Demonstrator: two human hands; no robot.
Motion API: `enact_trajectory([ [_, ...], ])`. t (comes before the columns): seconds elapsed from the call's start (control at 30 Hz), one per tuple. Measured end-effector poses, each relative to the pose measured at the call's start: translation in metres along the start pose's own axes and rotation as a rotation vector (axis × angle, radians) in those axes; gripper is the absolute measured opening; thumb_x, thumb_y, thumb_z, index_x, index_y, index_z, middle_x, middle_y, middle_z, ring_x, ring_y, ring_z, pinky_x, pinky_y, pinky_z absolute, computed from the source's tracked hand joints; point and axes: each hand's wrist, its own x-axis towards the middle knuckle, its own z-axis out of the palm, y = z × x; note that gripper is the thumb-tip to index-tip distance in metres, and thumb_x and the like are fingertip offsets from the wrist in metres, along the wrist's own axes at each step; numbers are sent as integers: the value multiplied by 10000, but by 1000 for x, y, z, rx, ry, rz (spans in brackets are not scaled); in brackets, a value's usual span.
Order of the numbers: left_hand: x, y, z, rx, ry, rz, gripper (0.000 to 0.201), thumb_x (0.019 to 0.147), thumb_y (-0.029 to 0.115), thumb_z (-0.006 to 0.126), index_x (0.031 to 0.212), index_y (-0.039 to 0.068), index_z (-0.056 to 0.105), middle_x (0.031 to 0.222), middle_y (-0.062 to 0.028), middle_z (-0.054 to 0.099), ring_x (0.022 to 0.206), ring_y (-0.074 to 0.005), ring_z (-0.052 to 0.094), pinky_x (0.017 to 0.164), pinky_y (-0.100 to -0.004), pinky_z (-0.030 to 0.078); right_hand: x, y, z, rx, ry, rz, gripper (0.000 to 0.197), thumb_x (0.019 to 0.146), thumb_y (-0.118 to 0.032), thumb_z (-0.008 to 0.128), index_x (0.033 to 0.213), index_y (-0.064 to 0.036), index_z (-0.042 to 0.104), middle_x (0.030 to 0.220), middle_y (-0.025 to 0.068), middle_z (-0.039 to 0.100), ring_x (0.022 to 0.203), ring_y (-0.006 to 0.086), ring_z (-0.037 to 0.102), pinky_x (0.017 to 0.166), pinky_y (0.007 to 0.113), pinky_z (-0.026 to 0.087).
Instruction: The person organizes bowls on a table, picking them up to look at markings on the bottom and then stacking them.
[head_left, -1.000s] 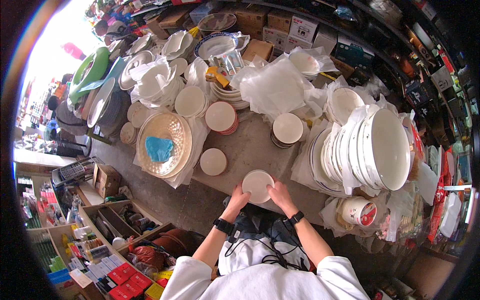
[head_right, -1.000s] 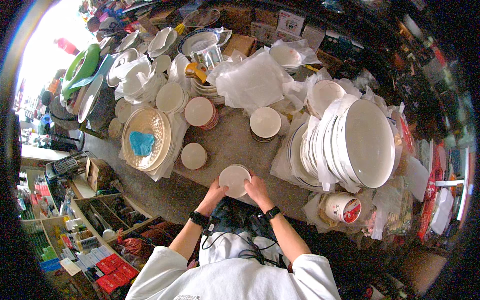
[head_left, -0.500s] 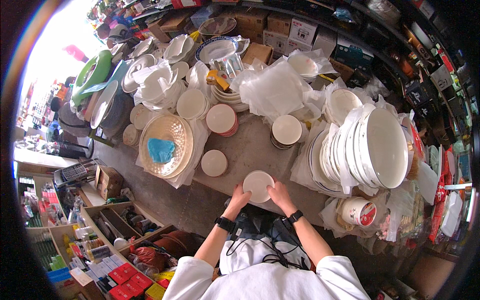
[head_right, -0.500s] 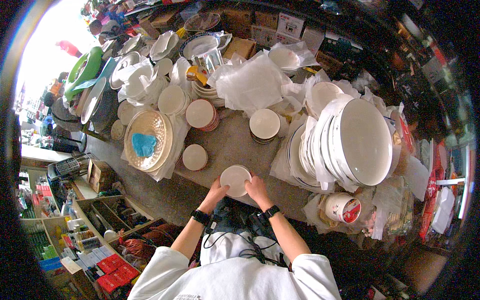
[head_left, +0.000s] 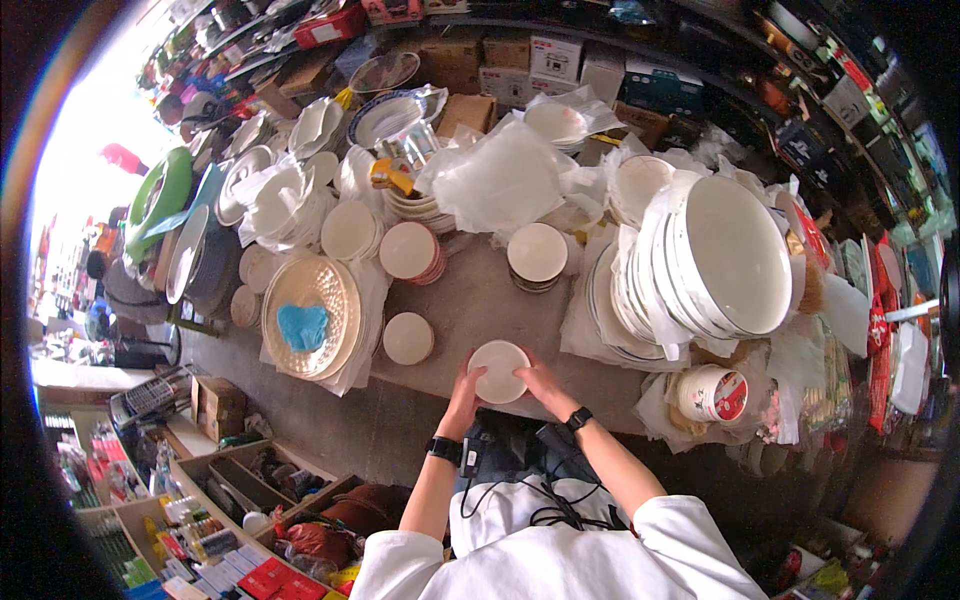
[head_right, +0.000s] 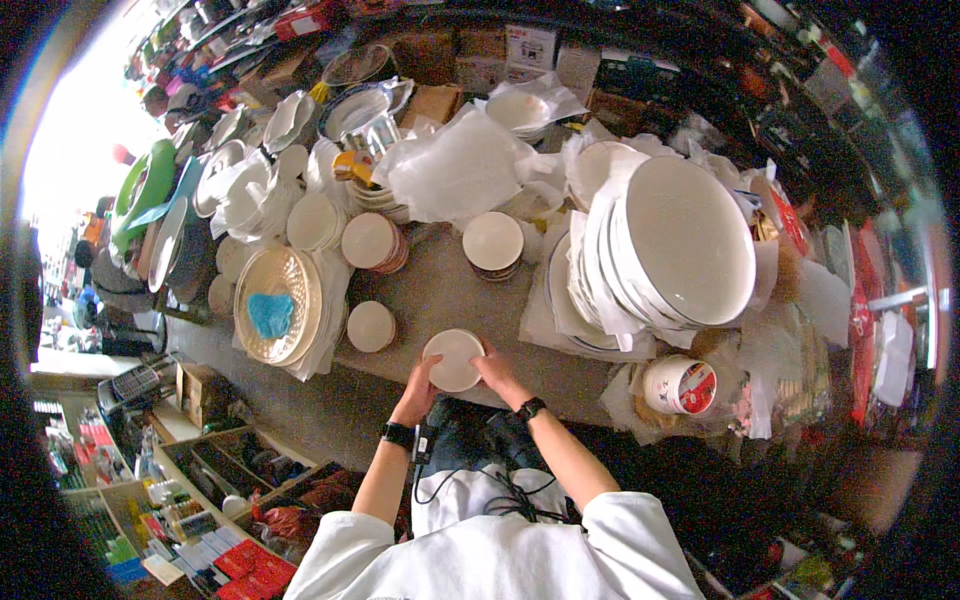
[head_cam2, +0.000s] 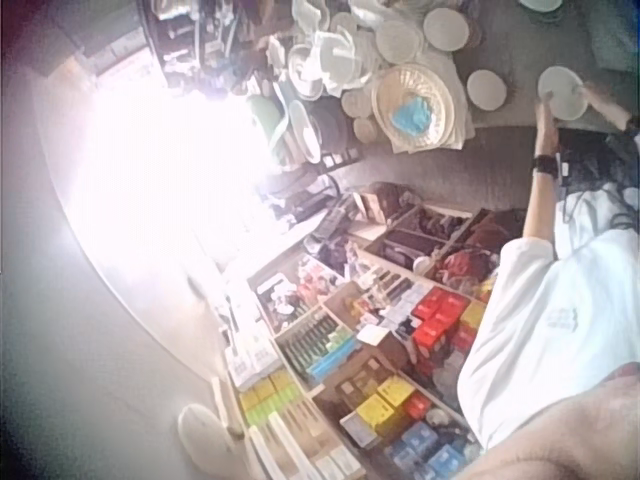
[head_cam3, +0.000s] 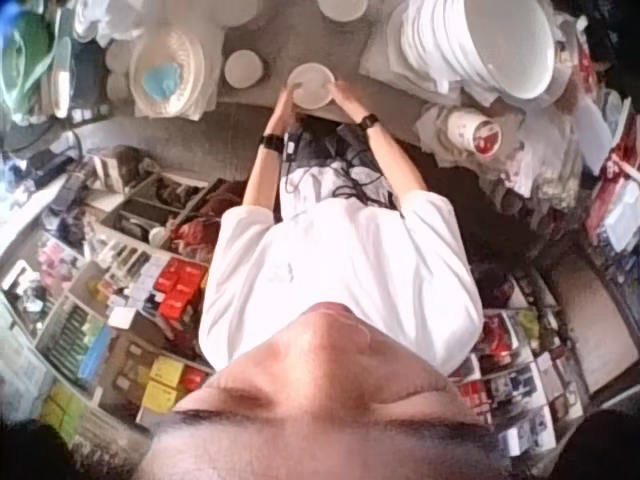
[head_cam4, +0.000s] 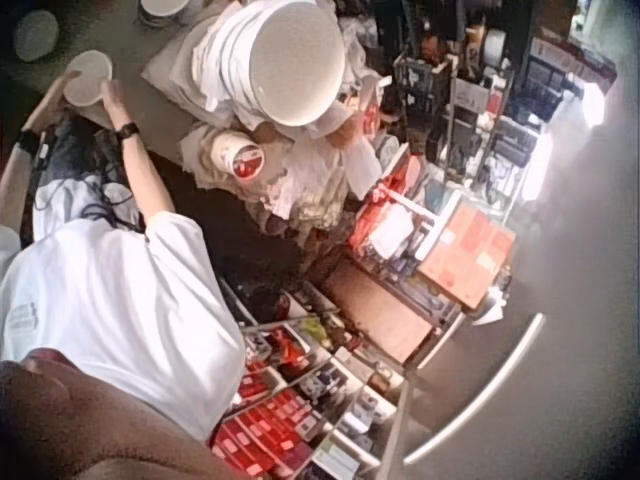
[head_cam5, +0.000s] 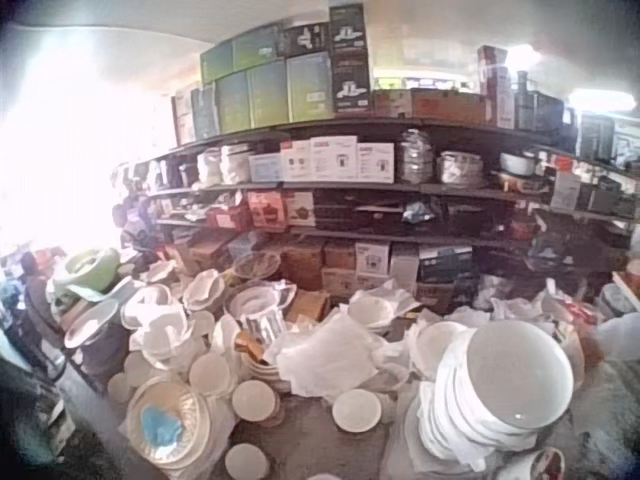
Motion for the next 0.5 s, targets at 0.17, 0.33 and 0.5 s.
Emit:
enact_trajectory([
  [0.17,8,-12,-7,31,103,61,558,918,354,570,1389,91,428,1216,-87,586,1004,-219,665,698,-344,574,-5,-4,9,1,44,-50,710,779,-134,552,1472,-63,415,1202,173,655,945,253,664,705,358,561],
  [0.33,-2,1,9,64,75,92,547,920,350,551,1386,89,434,1197,-81,594,1044,-221,646,724,-366,580,6,15,10,12,77,-108,627,800,-130,558,1417,-98,452,1186,216,646,929,350,671,692,467,583],
  [0.5,7,-10,-7,63,68,69,534,921,364,558,1367,91,452,1190,-78,588,1070,-212,634,766,-379,563,16,22,18,86,77,-102,659,747,-67,506,1404,-23,485,1191,172,656,1060,272,629,832,351,529],
])
